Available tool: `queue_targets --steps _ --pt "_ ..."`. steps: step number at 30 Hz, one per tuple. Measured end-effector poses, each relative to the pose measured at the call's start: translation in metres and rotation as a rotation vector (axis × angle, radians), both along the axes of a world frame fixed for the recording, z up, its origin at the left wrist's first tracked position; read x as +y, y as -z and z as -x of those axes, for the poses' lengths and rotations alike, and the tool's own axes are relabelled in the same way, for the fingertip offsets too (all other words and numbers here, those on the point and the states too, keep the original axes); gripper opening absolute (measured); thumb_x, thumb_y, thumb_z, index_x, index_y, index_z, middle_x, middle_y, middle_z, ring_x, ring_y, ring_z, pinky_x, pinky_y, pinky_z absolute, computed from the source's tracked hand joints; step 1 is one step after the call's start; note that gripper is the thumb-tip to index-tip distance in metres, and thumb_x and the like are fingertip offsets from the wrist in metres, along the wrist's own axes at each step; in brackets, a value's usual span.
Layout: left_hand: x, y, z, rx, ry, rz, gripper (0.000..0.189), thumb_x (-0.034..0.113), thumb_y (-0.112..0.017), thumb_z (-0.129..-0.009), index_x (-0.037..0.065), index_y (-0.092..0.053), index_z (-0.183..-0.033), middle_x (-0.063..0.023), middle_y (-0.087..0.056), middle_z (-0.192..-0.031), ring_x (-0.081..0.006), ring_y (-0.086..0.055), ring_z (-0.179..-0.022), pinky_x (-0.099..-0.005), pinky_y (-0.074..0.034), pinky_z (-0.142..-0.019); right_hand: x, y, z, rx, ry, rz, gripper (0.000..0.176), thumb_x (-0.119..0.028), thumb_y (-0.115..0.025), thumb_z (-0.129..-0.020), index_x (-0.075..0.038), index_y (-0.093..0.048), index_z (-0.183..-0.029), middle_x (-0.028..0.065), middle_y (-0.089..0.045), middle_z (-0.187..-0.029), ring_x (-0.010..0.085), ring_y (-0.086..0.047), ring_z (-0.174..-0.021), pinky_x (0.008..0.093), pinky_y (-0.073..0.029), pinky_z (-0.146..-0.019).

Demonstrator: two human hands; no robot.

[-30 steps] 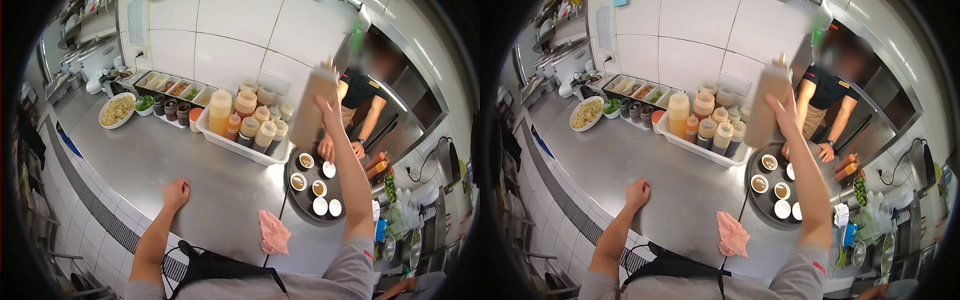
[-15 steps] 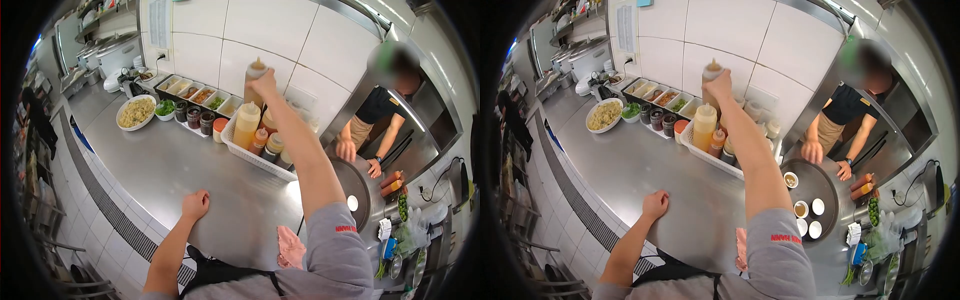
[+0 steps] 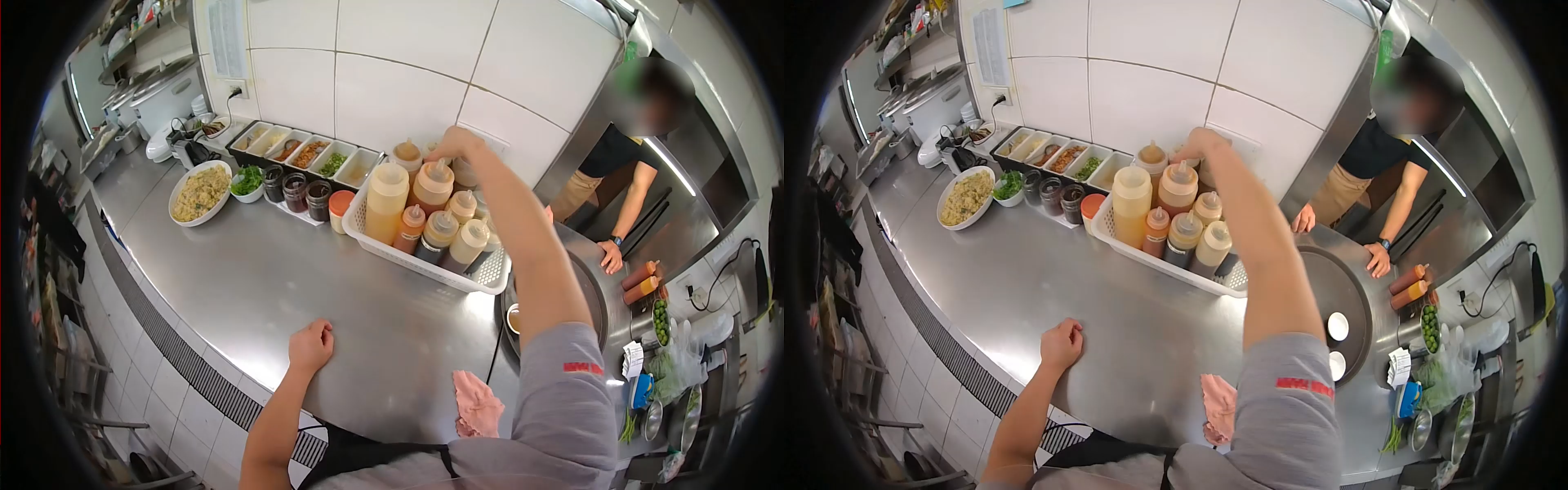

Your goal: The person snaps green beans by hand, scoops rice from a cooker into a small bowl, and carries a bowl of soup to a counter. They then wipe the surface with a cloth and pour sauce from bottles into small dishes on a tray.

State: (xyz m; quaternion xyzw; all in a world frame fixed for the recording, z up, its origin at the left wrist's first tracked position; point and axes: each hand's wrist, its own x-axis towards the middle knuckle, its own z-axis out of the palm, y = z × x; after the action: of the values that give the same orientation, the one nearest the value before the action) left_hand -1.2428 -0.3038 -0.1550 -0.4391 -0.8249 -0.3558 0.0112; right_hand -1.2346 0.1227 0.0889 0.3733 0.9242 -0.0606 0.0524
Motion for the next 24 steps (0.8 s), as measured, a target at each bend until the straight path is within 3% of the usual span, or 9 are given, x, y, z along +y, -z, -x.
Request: queue_targets --steps 7,9,10,14,15,16,20,23,24 --pt "0.000 0.000 0.001 0.038 -0.008 0.026 0.007 0.009 -0.054 -0.071 0.010 -0.055 -0.077 -0.0078 -0.060 -0.066 -0.0257 -0.057 -0.055 -0.0353 -0.046 -0.050 -0.022 -0.011 -0.013 0.281 0.197 -0.009 0.069 -0.048 -0.073 -0.044 0.003 -0.062 -0.089 0.0156 -0.062 -0.097 0.0271 -0.057 -0.093 0.0420 -0.042 -0.080" --pt "0.000 0.006 0.003 0.032 -0.024 0.044 0.006 0.010 -0.054 -0.071 0.011 -0.055 -0.077 -0.0087 -0.060 -0.066 -0.0268 -0.057 -0.057 -0.0366 -0.046 -0.050 -0.025 -0.047 -0.027 0.291 0.155 0.018 0.071 -0.046 -0.073 -0.047 0.001 -0.060 -0.098 0.0168 -0.057 -0.109 0.0304 -0.051 -0.105 0.0543 -0.033 -0.089" --pt "0.001 0.007 0.003 0.036 -0.036 0.067 0.006 0.011 -0.053 -0.072 0.011 -0.055 -0.078 -0.0095 -0.060 -0.067 -0.0279 -0.058 -0.058 -0.0379 -0.046 -0.051 -0.010 -0.051 -0.031 0.416 0.037 -0.240 0.070 -0.054 -0.073 -0.039 0.004 -0.064 -0.077 0.0181 -0.063 -0.082 0.0276 -0.061 -0.074 0.0310 -0.049 -0.064" --pt "0.000 0.004 0.002 -0.001 -0.013 0.074 0.007 0.013 -0.051 -0.074 0.011 -0.056 -0.078 -0.0113 -0.060 -0.069 -0.0309 -0.058 -0.060 -0.0406 -0.046 -0.054 -0.031 -0.139 -0.097 0.676 0.011 -0.215 0.073 -0.054 -0.074 -0.047 0.002 -0.060 -0.092 0.0103 -0.061 -0.082 0.0216 -0.059 -0.066 0.0331 -0.048 -0.062" --pt "0.001 0.002 0.003 0.006 -0.018 0.099 0.007 0.012 -0.051 -0.074 0.011 -0.056 -0.078 -0.0112 -0.060 -0.068 -0.0310 -0.058 -0.060 -0.0404 -0.046 -0.054 -0.090 -0.170 -0.121 0.743 0.103 0.012 0.063 -0.038 -0.070 -0.061 -0.015 -0.049 -0.116 0.0082 -0.057 -0.102 0.0216 -0.052 -0.091 0.0427 -0.043 -0.066" --pt "0.000 0.000 0.001 0.013 -0.018 0.125 0.007 0.012 -0.051 -0.075 0.011 -0.056 -0.078 -0.0112 -0.060 -0.068 -0.0311 -0.058 -0.060 -0.0402 -0.046 -0.055 -0.114 -0.174 -0.138 0.966 -0.134 0.092 0.047 -0.039 -0.069 -0.061 -0.007 -0.060 -0.094 0.0048 -0.060 -0.086 0.0204 -0.055 -0.083 0.0346 -0.043 -0.063" --pt "0.002 0.010 0.002 0.048 0.018 0.118 0.007 0.013 -0.050 -0.076 0.011 -0.056 -0.079 -0.0111 -0.060 -0.067 -0.0310 -0.058 -0.061 -0.0403 -0.045 -0.054 -0.144 -0.158 -0.174 1.433 -0.318 0.402 0.024 -0.022 -0.062 -0.075 -0.007 -0.060 -0.093 0.0009 -0.059 -0.082 0.0142 -0.054 -0.077 0.0329 -0.043 -0.064" --pt "0.000 0.010 0.000 -0.006 0.021 0.079 0.007 0.012 -0.050 -0.077 0.011 -0.056 -0.080 -0.0106 -0.060 -0.067 -0.0305 -0.058 -0.061 -0.0397 -0.045 -0.054 -0.159 -0.097 -0.213 1.474 -0.100 0.556 0.031 -0.019 -0.062 -0.075 -0.007 -0.057 -0.102 0.0064 -0.058 -0.091 0.0172 -0.053 -0.089 0.0346 -0.041 -0.079" --pt "0.000 0.008 0.000 0.008 0.015 0.076 0.007 0.012 -0.050 -0.078 0.011 -0.056 -0.081 -0.0101 -0.060 -0.067 -0.0301 -0.058 -0.061 -0.0393 -0.045 -0.053 -0.177 -0.073 -0.224 1.390 0.009 0.498 0.045 -0.028 -0.070 -0.065 -0.003 -0.056 -0.100 0.0076 -0.059 -0.089 0.0182 -0.055 -0.081 0.0316 -0.043 -0.073"
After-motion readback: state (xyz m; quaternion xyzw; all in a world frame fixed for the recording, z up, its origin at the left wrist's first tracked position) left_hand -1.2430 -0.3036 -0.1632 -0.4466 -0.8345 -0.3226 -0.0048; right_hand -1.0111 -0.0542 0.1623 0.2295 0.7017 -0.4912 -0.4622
